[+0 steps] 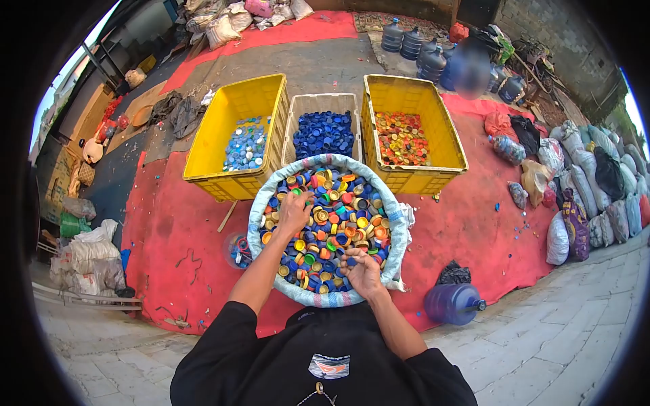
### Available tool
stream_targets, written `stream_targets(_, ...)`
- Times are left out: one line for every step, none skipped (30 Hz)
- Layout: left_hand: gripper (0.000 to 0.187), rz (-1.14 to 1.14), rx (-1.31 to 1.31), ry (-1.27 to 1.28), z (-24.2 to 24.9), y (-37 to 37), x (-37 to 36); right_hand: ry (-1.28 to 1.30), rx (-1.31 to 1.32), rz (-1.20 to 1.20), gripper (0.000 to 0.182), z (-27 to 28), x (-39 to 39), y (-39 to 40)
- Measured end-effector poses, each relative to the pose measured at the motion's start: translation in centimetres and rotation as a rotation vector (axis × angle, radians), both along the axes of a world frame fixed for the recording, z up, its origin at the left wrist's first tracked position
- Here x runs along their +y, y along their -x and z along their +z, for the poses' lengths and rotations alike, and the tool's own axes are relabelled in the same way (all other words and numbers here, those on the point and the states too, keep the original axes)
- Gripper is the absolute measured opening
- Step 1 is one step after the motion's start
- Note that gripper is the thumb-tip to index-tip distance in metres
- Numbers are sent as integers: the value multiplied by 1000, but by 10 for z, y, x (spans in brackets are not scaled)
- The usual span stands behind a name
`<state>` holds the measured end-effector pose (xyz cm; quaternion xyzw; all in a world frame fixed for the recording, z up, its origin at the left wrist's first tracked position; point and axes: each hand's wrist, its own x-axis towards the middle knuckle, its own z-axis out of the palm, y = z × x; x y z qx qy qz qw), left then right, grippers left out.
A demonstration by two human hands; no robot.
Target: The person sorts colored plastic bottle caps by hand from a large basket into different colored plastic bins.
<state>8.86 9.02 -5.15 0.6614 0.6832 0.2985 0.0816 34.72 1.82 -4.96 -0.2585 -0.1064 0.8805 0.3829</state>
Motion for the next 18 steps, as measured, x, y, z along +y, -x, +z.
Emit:
stream_targets(34, -37, 13, 3, -3, 1, 4, -11, -8, 0, 24, 1, 0, -1)
stream_targets(37, -73, 27, 5, -5, 0, 7, -24, -13, -2, 24, -1, 1, -3)
stream_targets(39, -77, 59, 21, -3, -2, 7, -27, -19, -10, 24, 0, 0, -5)
stream_targets(42, -80, 91, 37, 0, -5, 6, -30, -25, -18, 24, 2, -1, -6)
stream_targets(44, -81, 124, 51, 3, -7, 6, -35, -30, -23, 24, 3, -1, -7)
stream_targets(44, -113, 140, 18, 3, -7, 6, -41, -43, -23, 25, 2, -1, -7)
stream_targets(42, -127, 150, -1, 1, -7, 7, -48, -55, -22, 25, 0, -2, -7)
stream_targets(40, -140, 159, -19, -1, -6, 9, -55, -67, -20, 25, -1, -2, -7)
stream_targets(39, -152, 168, -37, -2, -7, 8, -53, -81, -17, 25, -1, -4, -7)
stream_targets(37, -167, 204, -51, -2, -6, 8, -54, -94, -14, 26, 1, -5, -5)
stream_targets(36, -181, 240, -67, -2, -6, 9, -57, -107, -10, 26, 2, -4, -4)
stream_targets(34, -195, 276, -79, -3, -7, 8, -60, -116, -6, 26, 2, -4, -3)
stream_targets(34, -204, 281, -83, -5, -7, 7, -64, -124, -1, 26, 1, -4, -2)
stream_targets(33, -212, 288, -88, -8, -6, 8, -69, -131, 5, 25, 0, -3, 0)
stream_targets(32, -219, 295, -90, -11, -5, 8, -73, -130, 13, 25, -1, -2, 2)
stream_targets(33, -217, 296, -152, -14, -4, 9, -77, -128, 20, 25, -2, -2, 4)
stream_targets(33, -179, 232, -142, -17, -3, 8, -80, -128, 25, 25, -3, -2, 5)
stream_targets(33, -142, 166, -132, -14, -5, 6, -79, -129, 23, 23, -1, -2, 7)
